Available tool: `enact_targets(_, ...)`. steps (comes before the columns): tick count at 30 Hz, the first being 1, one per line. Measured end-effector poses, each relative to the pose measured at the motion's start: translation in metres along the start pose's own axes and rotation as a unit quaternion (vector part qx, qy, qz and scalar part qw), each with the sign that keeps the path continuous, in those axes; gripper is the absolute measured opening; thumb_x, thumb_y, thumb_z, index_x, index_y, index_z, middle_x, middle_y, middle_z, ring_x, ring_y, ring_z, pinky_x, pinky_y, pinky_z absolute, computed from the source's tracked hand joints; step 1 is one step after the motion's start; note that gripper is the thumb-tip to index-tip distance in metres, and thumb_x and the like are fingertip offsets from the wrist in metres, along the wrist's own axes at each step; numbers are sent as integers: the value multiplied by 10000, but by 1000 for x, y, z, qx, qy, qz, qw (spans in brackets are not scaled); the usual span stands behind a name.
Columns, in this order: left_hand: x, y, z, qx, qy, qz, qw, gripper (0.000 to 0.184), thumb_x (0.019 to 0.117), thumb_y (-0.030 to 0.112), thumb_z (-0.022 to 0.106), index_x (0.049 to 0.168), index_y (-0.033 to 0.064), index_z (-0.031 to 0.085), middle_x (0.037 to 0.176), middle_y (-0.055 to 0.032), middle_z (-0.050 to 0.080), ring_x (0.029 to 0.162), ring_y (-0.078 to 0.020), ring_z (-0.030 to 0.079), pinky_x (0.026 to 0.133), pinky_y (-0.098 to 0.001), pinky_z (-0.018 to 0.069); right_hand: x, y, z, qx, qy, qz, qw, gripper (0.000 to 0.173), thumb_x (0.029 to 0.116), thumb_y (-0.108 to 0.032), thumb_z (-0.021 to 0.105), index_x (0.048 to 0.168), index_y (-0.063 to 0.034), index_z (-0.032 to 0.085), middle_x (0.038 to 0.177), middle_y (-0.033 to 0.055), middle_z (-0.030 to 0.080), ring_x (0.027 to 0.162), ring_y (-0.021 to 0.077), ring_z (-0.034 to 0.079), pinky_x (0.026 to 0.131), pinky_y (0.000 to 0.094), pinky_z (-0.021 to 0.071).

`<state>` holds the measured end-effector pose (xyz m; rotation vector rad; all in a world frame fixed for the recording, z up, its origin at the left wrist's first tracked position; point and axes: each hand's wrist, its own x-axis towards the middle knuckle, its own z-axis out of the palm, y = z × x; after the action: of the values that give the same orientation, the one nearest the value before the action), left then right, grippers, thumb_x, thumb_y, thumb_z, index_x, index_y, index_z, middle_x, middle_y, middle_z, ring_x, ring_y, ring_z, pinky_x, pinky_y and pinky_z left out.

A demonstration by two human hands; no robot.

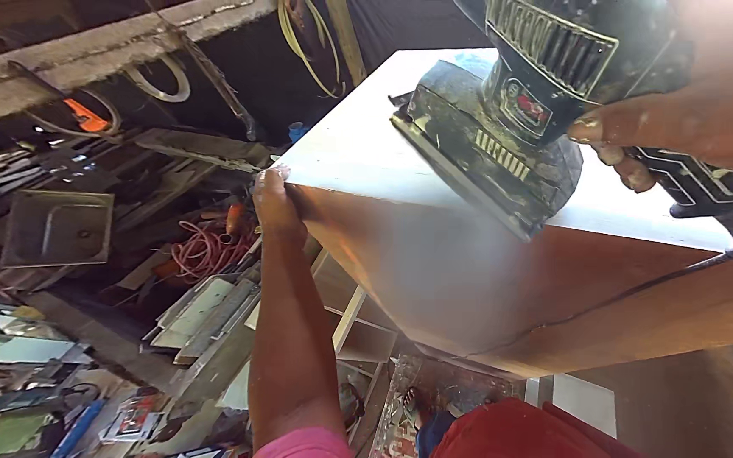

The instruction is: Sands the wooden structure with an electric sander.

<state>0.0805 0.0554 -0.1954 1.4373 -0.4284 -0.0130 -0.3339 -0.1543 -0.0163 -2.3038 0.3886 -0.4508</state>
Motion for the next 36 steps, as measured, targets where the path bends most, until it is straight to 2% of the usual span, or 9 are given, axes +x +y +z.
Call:
enact_targets(2, 1, -2, -1, -1, 0, -2, 1000, 386, 973, 394, 547, 1245, 134, 632, 1159, -26, 686, 1094, -140, 656, 927, -415, 554, -2, -4, 3, -8, 5, 2, 1000, 258, 921, -391, 744, 1017, -167, 658, 697, 19, 654, 468, 140, 634, 388, 326, 576)
enact_targets(6, 0, -3, 0, -5, -4, 11, 1000, 380, 984, 379, 530, 1264, 138, 617, 1167, -24, 680, 1098, -137, 652, 933, -416, 553, 28, -54, 6, -14, -97, 129, 987, 415, 903, -195, 793, 1259, -174, 581, 844, 58, 727, 528, 137, 700, 455, 321, 640)
enact_targets(11, 0, -4, -1, -3, 0, 20, 1000, 348, 990, 357, 518, 1227, 132, 637, 1138, -21, 691, 1072, -134, 664, 918, -412, 559, 40, -68, 44, -19, -26, 82, 996, 211, 988, -249, 692, 1115, -86, 649, 672, 25, 623, 479, 83, 615, 427, 206, 538)
enact_targets(19, -5, 9, -1, 23, 15, 29, 999, 316, 995, 339, 545, 1202, 117, 632, 1083, -12, 682, 1018, -118, 662, 889, -389, 558, -1, -45, 17, -24, 3, 77, 997, 265, 936, -222, 732, 1155, -140, 608, 711, 31, 657, 474, 116, 638, 408, 258, 569)
enact_targets(26, -12, 21, -2, 44, -8, 61, 997, 654, 944, 263, 641, 1516, 66, 390, 1402, -105, 543, 1213, -144, 592, 989, -354, 536, -33, -14, -36, -22, -82, 58, 995, 115, 1008, -192, 637, 1066, -108, 584, 761, 12, 633, 582, 109, 660, 521, 297, 621)
enact_targets(29, -22, 33, -12, 159, -53, 118, 979, 575, 928, 331, 691, 1418, 63, 557, 1586, -151, 399, 1448, -199, 416, 1160, -388, 409, -26, -16, -25, 9, -27, 72, 997, 251, 932, -202, 735, 1127, -109, 609, 814, 65, 686, 594, 176, 702, 514, 364, 647)
enact_targets(32, -62, 55, -4, 315, -116, 221, 916, 376, 1028, 384, 544, 1174, 102, 745, 1455, -76, 601, 1484, -249, 397, 1256, -531, 224, -7, -23, -11, 17, -14, 27, 999, 276, 914, -159, 756, 1156, -141, 623, 848, 52, 704, 545, 149, 685, 458, 335, 636)
enact_targets(34, -97, 62, 5, 359, -145, 293, 874, 429, 1070, 383, 441, 1210, 123, 752, 1402, -32, 654, 1467, -284, 438, 1228, -693, 113, 13, -24, -10, 23, -72, 4, 997, 190, 944, -173, 718, 1100, -132, 616, 794, 32, 688, 539, 134, 675, 472, 321, 625)
enact_targets(36, -129, 66, 16, 363, -197, 363, 835, 483, 1083, 365, 360, 1284, 101, 711, 1426, -56, 634, 1439, -294, 477, 1211, -713, 131, 32, -24, -6, 23, -96, 21, 995, 177, 945, -183, 727, 1096, -126, 653, 807, 39, 697, 513, 127, 667, 431, 319, 618)
